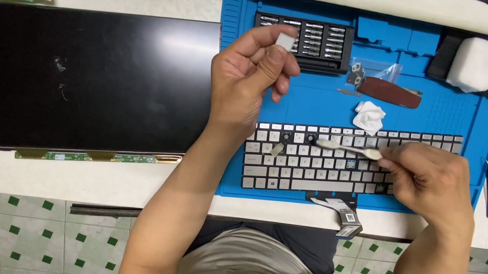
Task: Cleaning individual laptop keyboard keys and the keyboard frame using a toothbrush and a small cloth on a repair mat.
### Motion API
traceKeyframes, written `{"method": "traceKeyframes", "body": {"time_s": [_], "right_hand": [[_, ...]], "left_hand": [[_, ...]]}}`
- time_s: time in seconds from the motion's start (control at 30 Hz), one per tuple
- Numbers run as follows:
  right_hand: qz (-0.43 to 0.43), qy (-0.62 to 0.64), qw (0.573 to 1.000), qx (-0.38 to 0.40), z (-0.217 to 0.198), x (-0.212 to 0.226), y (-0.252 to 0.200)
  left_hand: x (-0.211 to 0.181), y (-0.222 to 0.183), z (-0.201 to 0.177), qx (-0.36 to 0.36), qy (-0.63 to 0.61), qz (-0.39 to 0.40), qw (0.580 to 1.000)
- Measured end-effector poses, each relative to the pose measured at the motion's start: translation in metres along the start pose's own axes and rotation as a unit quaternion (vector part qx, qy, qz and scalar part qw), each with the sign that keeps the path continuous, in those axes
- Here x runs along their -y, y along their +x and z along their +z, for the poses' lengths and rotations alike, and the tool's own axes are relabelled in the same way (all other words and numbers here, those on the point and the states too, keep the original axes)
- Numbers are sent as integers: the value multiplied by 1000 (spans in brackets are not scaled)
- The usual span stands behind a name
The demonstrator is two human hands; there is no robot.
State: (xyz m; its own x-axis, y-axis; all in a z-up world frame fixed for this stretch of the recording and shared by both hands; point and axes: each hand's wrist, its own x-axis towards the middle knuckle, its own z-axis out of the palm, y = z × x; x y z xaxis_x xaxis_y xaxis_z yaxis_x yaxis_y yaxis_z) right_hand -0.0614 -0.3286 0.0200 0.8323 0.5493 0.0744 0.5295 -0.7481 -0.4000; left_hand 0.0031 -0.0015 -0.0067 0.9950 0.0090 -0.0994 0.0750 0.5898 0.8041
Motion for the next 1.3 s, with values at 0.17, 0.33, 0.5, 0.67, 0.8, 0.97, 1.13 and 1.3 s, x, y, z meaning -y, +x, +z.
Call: {"method": "traceKeyframes", "body": {"time_s": [0.17, 0.33, 0.5, 0.67, 0.8, 0.97, 1.13, 1.3], "right_hand": [[-6, 0, 1000, -7, 7, 10, 8], [-10, -10, 1000, -24, 8, 9, 8], [-21, -20, 999, -25, 7, 12, 11], [-26, -21, 999, -16, 8, 13, 12], [-33, -26, 999, -23, 11, 13, 13], [-19, -44, 998, -33, 7, 16, 11], [-12, -30, 999, -17, 8, 18, 8], [-16, -20, 1000, -15, 8, 20, 9]], "left_hand": [[0, 1, 0, 1, 4, 0, 1000], [-1, 1, 0, -7, -5, -14, 1000], [-2, 2, 0, -5, 12, -8, 1000], [-3, 2, 2, -13, 16, -8, 1000], [-2, 2, 2, -12, 20, -6, 1000], [-2, 3, 2, -16, 19, -9, 1000], [2, 6, 0, -20, 13, -6, 1000], [5, 7, -1, -33, 15, -17, 999]]}}
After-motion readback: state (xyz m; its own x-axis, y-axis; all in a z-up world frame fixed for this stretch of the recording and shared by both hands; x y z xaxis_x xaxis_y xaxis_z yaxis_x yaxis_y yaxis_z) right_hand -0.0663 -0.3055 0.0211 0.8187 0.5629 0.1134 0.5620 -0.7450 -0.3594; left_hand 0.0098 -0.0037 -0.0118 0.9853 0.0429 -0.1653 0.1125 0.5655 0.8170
